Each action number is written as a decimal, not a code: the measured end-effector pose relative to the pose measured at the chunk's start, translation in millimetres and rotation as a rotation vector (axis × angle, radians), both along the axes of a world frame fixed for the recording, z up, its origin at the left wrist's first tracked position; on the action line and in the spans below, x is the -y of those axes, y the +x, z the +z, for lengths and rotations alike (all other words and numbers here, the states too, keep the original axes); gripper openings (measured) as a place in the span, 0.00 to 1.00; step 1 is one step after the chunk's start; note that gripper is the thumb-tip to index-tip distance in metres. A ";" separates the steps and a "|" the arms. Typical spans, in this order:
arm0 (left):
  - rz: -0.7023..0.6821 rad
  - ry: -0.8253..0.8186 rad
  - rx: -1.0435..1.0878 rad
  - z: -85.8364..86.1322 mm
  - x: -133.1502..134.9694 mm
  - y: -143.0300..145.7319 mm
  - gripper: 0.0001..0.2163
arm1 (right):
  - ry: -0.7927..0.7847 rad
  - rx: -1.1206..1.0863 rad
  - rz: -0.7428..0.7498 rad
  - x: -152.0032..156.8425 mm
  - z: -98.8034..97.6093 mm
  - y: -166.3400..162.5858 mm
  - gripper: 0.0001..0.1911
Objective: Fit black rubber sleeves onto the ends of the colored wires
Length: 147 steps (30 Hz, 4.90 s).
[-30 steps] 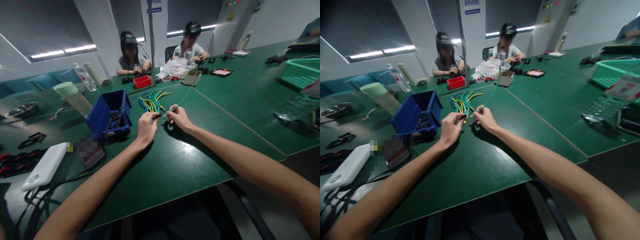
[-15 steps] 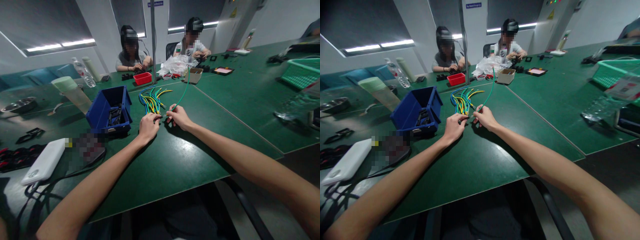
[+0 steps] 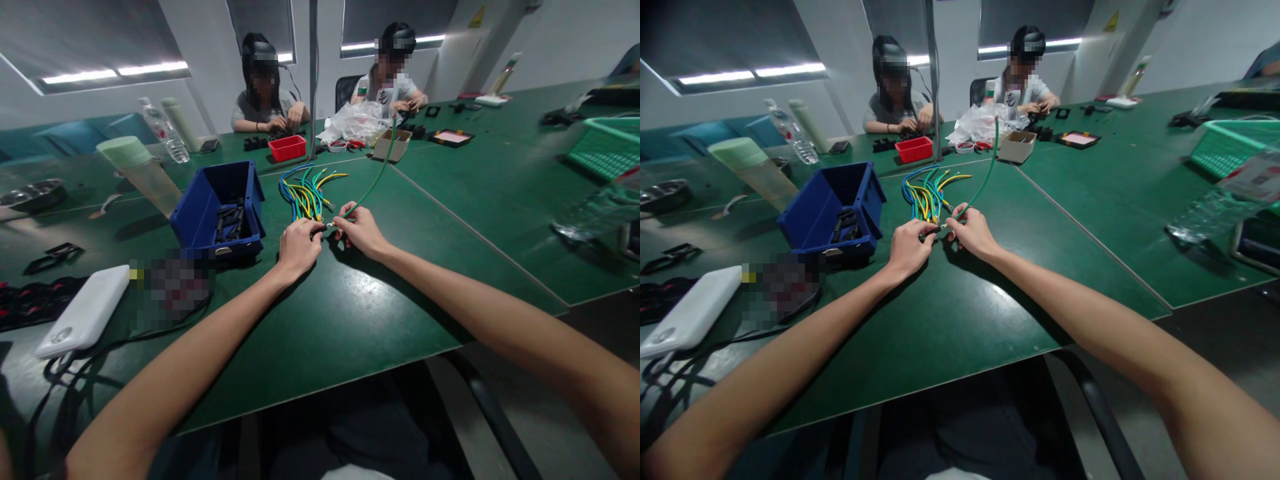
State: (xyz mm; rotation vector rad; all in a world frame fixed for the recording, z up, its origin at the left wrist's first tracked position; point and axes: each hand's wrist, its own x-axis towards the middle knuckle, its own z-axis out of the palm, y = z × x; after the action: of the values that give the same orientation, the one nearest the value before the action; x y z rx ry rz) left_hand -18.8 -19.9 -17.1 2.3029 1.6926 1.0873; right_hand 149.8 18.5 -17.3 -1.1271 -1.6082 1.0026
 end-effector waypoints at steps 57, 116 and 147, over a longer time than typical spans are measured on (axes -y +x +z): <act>-0.015 0.019 0.028 -2.2 -2.7 -0.3 0.07 | -0.054 -0.151 0.086 -8.8 0.0 11.2 0.15; -0.095 0.046 0.037 -2.8 -4.2 -1.3 0.05 | -0.059 -0.138 0.191 -10.1 -1.8 12.5 0.17; -0.127 0.039 0.054 0.8 -3.4 -1.1 0.04 | -0.065 -0.131 0.210 -9.7 -1.2 14.8 0.17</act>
State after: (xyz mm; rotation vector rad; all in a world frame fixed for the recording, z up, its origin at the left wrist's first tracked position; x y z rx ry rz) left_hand -19.9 -16.5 -16.3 2.3455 1.4965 1.1558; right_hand 164.6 28.3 -18.5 -0.9279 -1.6214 1.2472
